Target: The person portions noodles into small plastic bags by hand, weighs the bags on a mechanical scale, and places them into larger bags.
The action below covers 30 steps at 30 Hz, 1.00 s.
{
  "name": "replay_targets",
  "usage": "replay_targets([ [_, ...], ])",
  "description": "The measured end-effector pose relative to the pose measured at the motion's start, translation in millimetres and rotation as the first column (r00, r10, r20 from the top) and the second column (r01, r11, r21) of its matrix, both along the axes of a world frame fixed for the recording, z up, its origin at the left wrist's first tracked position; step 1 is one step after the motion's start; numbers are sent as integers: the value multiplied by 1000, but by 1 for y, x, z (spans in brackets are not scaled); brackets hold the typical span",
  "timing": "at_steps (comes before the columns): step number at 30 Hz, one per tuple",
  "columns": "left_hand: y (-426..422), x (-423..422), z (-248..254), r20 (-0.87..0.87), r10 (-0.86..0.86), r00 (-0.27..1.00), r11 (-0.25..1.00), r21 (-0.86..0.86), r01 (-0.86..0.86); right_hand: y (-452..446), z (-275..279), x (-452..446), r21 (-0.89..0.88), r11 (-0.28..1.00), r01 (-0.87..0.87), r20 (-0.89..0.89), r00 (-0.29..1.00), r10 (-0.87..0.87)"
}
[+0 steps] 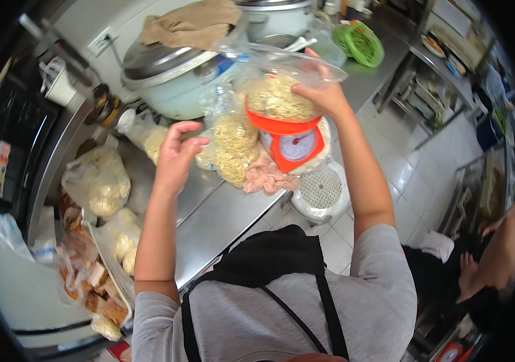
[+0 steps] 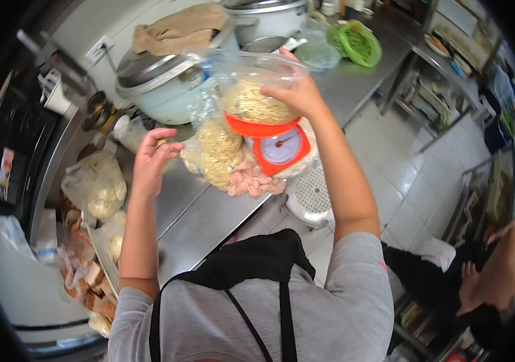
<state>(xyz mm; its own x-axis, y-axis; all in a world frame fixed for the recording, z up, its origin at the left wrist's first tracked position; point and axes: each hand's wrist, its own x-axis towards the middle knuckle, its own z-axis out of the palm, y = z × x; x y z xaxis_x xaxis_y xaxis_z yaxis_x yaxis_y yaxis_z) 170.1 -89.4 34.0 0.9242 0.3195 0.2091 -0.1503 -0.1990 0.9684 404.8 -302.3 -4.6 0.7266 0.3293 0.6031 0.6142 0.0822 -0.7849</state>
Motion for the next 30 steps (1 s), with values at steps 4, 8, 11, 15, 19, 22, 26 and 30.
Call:
replay_targets([
  [4, 1, -3, -12, -22, 1, 1000, 999, -38, -2, 18, 26, -5, -217, 976, 7, 96, 995, 15],
  [8, -5, -5, -15, 86, 164, 983, 936, 302, -183, 40, 77, -53, -258, 965, -42, 229, 968, 104],
  [11, -1, -15, -8, 153, 352, 924, 836, 392, -383, 81, 74, -81, -43, 877, -478, -222, 861, 458],
  [15, 30, -55, -15, -116, 193, 974, 974, 144, -176, 127, 42, -127, -45, 660, -749, -439, 609, 661],
  [19, 62, -105, -64, -485, 163, 859, 986, 44, -162, 179, -16, -167, -117, 495, -861, -488, 484, 726],
  [22, 64, -136, -98, -283, 491, 824, 753, 614, -237, 201, -102, -182, -521, 466, -715, -212, 637, 741],
  [26, 59, -172, -192, 133, 363, 922, 356, 895, -270, 178, -137, -217, -544, 603, -583, 450, 404, 797],
  [30, 46, -156, -198, -59, 571, 819, 488, 826, -281, 187, -139, -220, -752, 403, -522, 14, 599, 801],
])
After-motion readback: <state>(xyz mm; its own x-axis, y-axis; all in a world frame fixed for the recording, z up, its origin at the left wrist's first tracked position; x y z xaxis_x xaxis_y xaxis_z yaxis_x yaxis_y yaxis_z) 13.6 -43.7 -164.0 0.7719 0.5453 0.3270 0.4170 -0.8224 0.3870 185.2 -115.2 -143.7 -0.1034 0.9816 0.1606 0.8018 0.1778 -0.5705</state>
